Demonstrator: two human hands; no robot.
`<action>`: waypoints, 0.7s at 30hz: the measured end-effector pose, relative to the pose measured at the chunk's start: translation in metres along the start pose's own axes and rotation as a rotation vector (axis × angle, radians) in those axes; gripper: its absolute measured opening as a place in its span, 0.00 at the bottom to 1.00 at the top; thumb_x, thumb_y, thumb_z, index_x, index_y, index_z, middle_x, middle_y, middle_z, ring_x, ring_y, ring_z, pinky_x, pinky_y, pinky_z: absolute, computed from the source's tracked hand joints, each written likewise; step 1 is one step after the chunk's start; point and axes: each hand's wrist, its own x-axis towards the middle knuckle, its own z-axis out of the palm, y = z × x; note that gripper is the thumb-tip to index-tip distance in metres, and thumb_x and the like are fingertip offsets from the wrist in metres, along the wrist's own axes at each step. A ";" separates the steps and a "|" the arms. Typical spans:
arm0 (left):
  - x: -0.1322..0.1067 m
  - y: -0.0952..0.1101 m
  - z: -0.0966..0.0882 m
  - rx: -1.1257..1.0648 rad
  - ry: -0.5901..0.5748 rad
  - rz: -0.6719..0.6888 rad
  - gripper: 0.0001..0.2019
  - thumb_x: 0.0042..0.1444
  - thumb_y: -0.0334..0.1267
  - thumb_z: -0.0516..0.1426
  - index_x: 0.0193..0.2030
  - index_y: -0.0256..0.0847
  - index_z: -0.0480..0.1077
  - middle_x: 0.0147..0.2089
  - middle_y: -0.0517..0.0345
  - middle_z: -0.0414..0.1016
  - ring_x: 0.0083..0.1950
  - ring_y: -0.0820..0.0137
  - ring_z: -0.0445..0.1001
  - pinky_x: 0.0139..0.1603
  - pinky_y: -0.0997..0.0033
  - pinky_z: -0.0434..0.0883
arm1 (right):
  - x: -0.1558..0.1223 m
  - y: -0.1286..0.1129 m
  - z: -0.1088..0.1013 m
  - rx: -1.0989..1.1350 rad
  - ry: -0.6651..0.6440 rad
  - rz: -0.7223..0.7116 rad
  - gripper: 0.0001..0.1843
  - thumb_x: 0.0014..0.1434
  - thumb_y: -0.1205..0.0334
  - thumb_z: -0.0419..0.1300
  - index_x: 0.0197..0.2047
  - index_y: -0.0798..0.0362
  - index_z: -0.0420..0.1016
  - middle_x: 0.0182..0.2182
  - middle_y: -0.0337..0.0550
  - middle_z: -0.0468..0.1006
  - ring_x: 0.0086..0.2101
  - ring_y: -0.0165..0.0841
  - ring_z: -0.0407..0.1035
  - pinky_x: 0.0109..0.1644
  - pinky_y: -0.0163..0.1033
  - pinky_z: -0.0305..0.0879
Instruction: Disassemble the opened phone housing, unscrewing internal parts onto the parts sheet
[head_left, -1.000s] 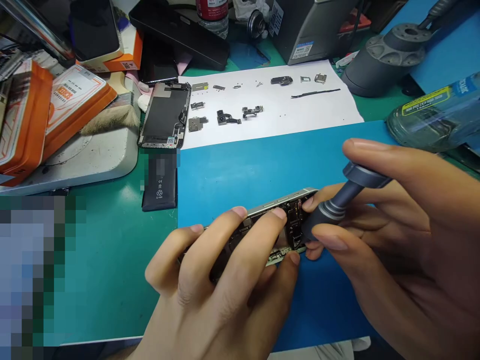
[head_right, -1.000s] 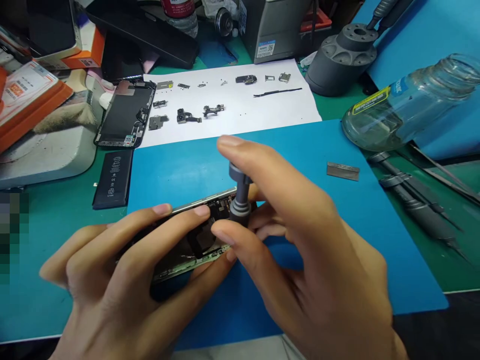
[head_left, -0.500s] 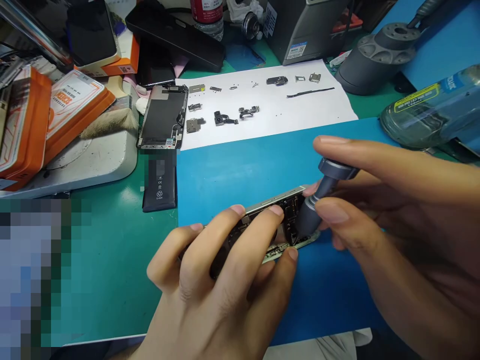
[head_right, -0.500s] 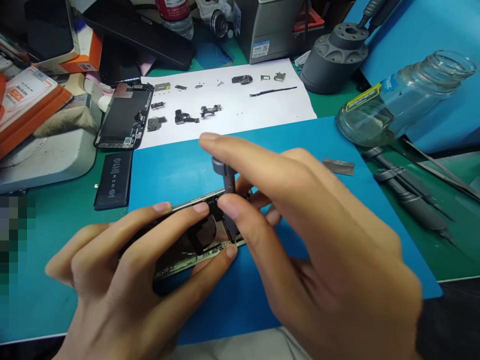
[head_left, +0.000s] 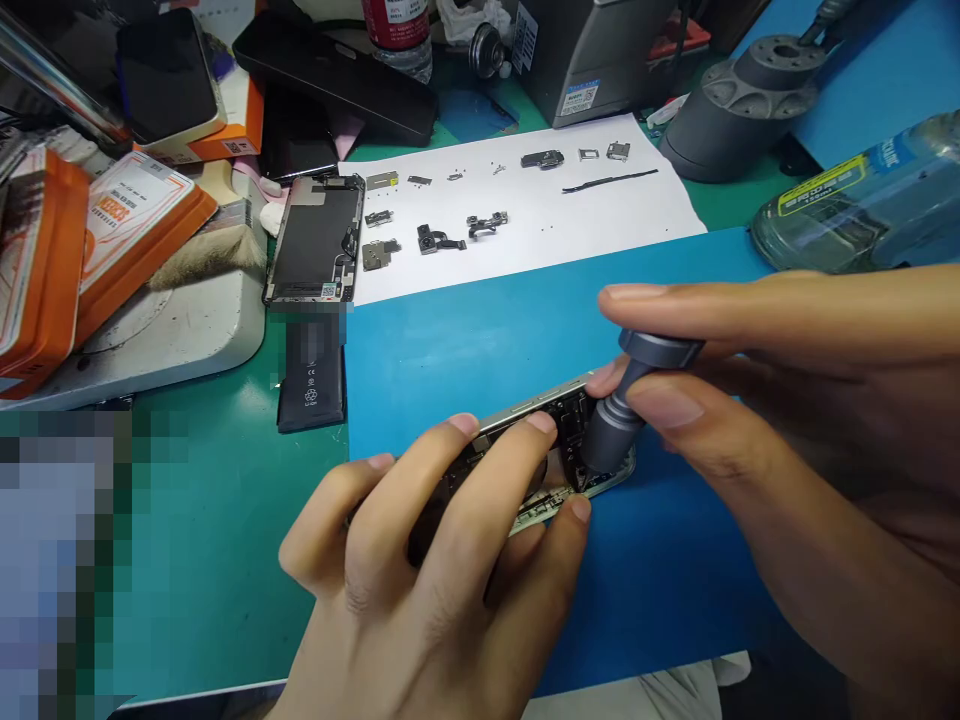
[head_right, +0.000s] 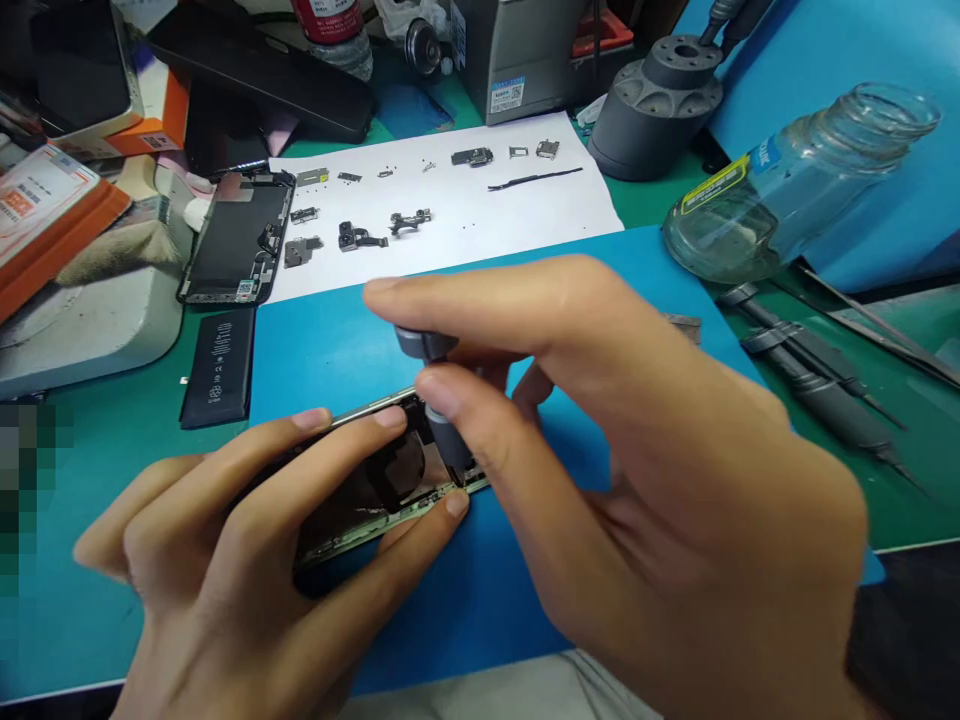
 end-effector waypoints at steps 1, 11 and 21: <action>0.000 0.000 0.001 -0.001 0.003 0.000 0.15 0.70 0.33 0.66 0.57 0.60 0.84 0.75 0.68 0.73 0.71 0.58 0.70 0.76 0.54 0.58 | 0.000 0.002 0.000 -0.010 -0.014 0.023 0.19 0.69 0.65 0.69 0.55 0.27 0.85 0.46 0.27 0.86 0.42 0.37 0.81 0.44 0.49 0.79; 0.004 0.005 0.004 -0.023 0.030 -0.036 0.14 0.71 0.32 0.67 0.53 0.61 0.85 0.73 0.70 0.73 0.70 0.62 0.70 0.76 0.57 0.57 | 0.005 0.011 0.002 0.090 -0.084 0.018 0.14 0.69 0.64 0.70 0.52 0.35 0.84 0.47 0.29 0.85 0.47 0.37 0.80 0.52 0.48 0.79; 0.004 0.006 0.005 -0.038 0.048 -0.046 0.13 0.70 0.34 0.69 0.55 0.60 0.83 0.71 0.67 0.76 0.69 0.59 0.69 0.74 0.53 0.56 | 0.007 0.015 0.004 0.047 -0.094 -0.146 0.12 0.70 0.66 0.68 0.52 0.38 0.81 0.49 0.26 0.87 0.49 0.35 0.81 0.50 0.46 0.81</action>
